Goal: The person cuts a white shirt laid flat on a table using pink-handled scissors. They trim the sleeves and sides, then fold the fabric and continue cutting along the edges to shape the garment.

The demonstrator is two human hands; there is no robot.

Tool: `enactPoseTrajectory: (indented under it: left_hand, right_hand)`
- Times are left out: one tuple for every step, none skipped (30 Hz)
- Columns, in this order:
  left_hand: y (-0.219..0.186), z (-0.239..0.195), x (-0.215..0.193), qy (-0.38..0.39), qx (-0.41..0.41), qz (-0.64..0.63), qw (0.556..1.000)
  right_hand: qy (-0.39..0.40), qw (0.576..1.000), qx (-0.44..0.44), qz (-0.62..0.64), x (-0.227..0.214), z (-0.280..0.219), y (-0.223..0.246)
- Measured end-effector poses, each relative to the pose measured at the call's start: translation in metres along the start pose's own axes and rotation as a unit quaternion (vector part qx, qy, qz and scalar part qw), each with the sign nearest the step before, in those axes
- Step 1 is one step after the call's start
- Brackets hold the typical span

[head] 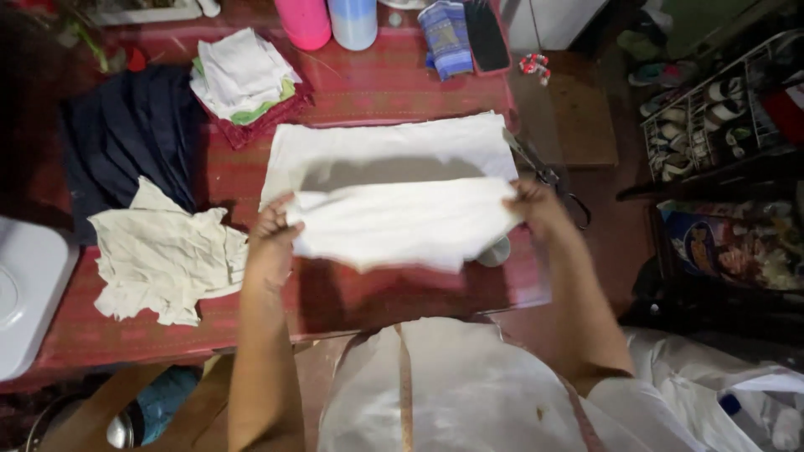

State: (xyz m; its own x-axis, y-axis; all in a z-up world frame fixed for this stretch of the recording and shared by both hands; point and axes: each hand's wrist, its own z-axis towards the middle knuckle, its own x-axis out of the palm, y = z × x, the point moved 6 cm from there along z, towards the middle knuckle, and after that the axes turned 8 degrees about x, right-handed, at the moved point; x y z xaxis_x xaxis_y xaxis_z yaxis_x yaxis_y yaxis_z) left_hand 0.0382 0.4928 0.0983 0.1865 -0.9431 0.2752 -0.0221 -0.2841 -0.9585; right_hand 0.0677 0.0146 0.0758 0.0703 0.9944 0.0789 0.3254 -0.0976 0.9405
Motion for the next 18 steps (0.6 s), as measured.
enactPoseTrajectory:
  left_hand:
    - [0.008, 0.021, -0.012, 0.004, 0.002, 0.000, 1.000]
    - [0.011, 0.047, -0.020, 0.021, 0.032, 0.017, 0.999]
    - [0.014, 0.073, -0.028, 0.037, 0.063, 0.035, 0.997]
    - [-0.013, 0.086, -0.010, 0.041, 0.067, 0.034, 0.996]
    - [-0.044, 0.098, 0.008, 0.038, 0.112, 0.046, 0.992]
    - [-0.075, 0.110, 0.026, 0.035, 0.156, 0.058, 0.985]
    - [-0.068, 0.121, 0.022, 0.037, 0.160, 0.057, 0.985]
    - [-0.064, 0.134, 0.015, 0.010, 0.177, 0.038, 0.983]
    - [-0.059, 0.147, 0.008, -0.016, 0.193, 0.018, 0.981]
    - [-0.051, 0.145, 0.005, -0.014, 0.195, 0.019, 0.981]
    - [-0.043, 0.143, -0.001, -0.041, 0.197, 0.120, 0.972]
    - [-0.034, 0.139, -0.008, -0.070, 0.195, 0.220, 0.953]
    - [-0.012, 0.131, -0.014, -0.070, 0.196, 0.220, 0.953]
    - [0.007, 0.123, -0.015, -0.049, 0.227, 0.260, 0.937]
    - [0.027, 0.115, -0.016, -0.027, 0.258, 0.299, 0.918]
    - [0.045, 0.115, -0.025, -0.028, 0.255, 0.299, 0.919]
    - [0.061, 0.114, -0.028, -0.012, 0.278, 0.395, 0.875]
    - [0.078, 0.111, -0.032, 0.005, 0.296, 0.487, 0.822]
  right_hand:
    - [-0.002, 1.000, -0.003, 0.001, -0.010, 0.016, 0.009]
    - [-0.013, 0.998, -0.044, -0.044, -0.019, 0.035, 0.025]
    - [-0.024, 0.992, -0.084, -0.089, -0.028, 0.053, 0.043]
    - [-0.026, 0.992, -0.089, -0.088, -0.022, 0.064, 0.063]
    - [-0.020, 0.983, -0.135, -0.122, -0.012, 0.073, 0.088]
    - [-0.014, 0.971, -0.179, -0.156, -0.003, 0.082, 0.112]
    - [-0.016, 0.971, -0.183, -0.155, 0.006, 0.082, 0.117]
    - [-0.009, 0.975, -0.193, -0.113, 0.015, 0.083, 0.124]
    - [0.000, 0.977, -0.203, -0.071, 0.024, 0.086, 0.131]
    - [-0.002, 0.976, -0.205, -0.069, 0.028, 0.088, 0.118]
    - [0.021, 0.979, -0.197, -0.046, 0.034, 0.091, 0.104]
    - [0.045, 0.981, -0.188, -0.025, 0.040, 0.094, 0.089]
    - [0.045, 0.981, -0.189, -0.025, 0.031, 0.109, 0.059]
    - [0.037, 0.953, -0.242, -0.181, 0.028, 0.120, 0.034]
    - [0.027, 0.898, -0.288, -0.333, 0.027, 0.132, 0.005]
    - [0.030, 0.898, -0.285, -0.333, 0.028, 0.125, -0.010]
    - [-0.004, 0.869, -0.267, -0.417, 0.029, 0.121, -0.026]
    - [-0.036, 0.831, -0.247, -0.497, 0.029, 0.115, -0.043]
